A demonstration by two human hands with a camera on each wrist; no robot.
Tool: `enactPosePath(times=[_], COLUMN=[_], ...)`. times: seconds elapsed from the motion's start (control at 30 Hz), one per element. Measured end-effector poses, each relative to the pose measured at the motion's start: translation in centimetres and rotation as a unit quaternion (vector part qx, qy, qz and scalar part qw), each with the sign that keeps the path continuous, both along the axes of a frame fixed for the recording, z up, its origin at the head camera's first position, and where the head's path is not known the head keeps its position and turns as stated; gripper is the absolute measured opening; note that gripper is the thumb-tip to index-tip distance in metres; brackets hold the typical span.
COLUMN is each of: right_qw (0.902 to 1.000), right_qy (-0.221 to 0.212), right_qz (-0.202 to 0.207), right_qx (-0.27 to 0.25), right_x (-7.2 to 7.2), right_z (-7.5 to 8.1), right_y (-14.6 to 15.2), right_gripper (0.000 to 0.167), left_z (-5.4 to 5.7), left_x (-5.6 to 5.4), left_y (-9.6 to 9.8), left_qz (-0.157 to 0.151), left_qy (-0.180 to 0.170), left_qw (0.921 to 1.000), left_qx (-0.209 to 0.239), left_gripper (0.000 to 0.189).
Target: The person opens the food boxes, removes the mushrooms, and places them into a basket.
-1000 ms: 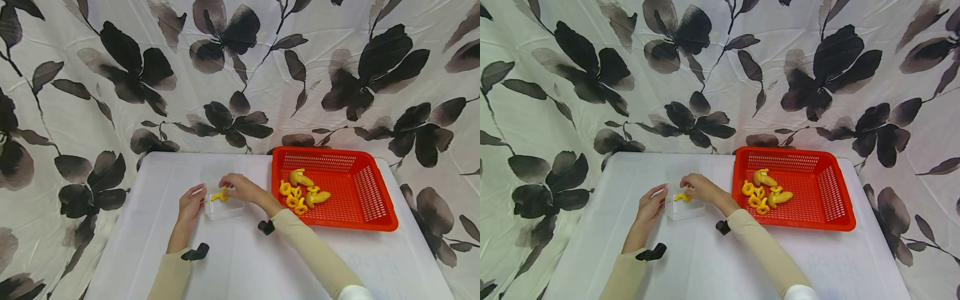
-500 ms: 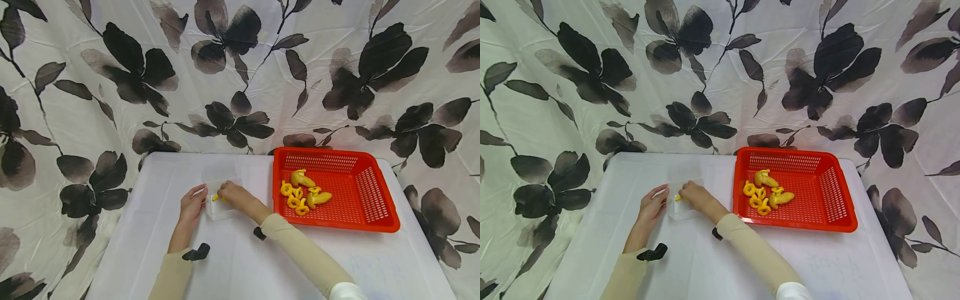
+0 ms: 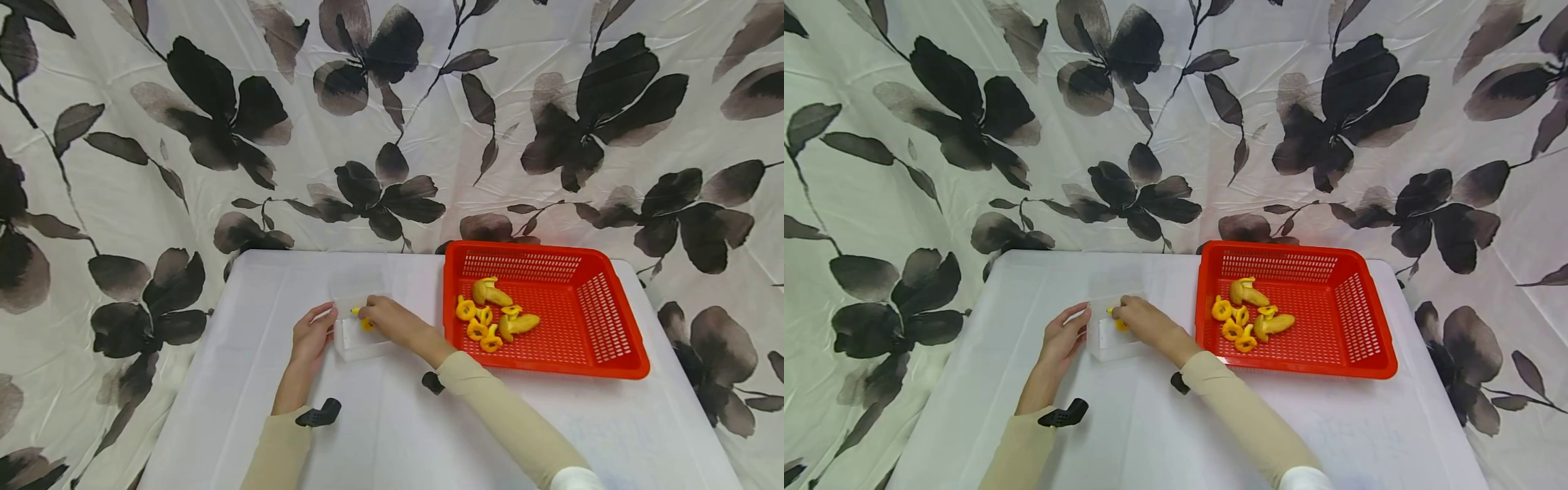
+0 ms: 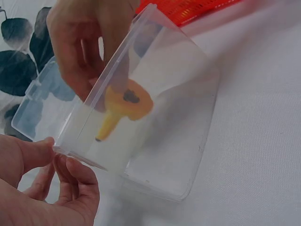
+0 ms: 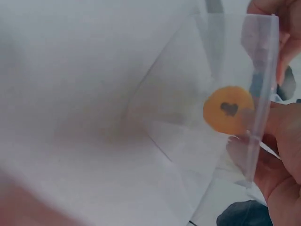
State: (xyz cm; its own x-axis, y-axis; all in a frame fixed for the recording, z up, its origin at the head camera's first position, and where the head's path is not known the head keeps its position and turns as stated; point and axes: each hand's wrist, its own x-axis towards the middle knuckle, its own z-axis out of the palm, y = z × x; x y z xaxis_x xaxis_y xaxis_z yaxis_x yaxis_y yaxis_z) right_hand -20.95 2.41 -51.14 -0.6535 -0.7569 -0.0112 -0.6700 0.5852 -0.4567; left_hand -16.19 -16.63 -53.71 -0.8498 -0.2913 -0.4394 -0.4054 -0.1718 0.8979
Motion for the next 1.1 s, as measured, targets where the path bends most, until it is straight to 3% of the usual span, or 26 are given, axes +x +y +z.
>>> enactPosePath(times=[0.1,0.23,0.5,0.83,1.1], right_qw=[0.9971,0.9898,0.9637,0.9327,0.9105], right_qy=[-0.051,-0.08,-0.117,-0.119,-0.112], right_qz=[-0.009,-0.014,-0.059,-0.165,-0.246], right_qx=[-0.056,-0.116,-0.233,-0.297,-0.313], right_x=[0.0,-0.1,-0.5,-0.5,-0.6], right_z=[0.5,1.3,2.4,2.9,3.3], right_y=[0.8,2.0,5.8,10.9,14.7], right_gripper=[0.027,0.025,0.023,0.024,0.025], left_z=[0.1,0.1,-0.4,-0.2,0.3], left_x=[-0.1,-0.1,0.0,-0.4,-1.1], left_y=[0.1,0.2,-0.1,-0.1,-0.3], left_qz=[-0.002,-0.004,-0.005,-0.008,-0.011], left_qy=[-0.002,-0.005,0.008,0.018,0.015], left_qw=[1.0,1.0,0.9999,0.9998,0.9998], left_qx=[0.0,-0.002,0.012,0.01,0.003], left_gripper=[0.041,0.041,0.042,0.043,0.041])
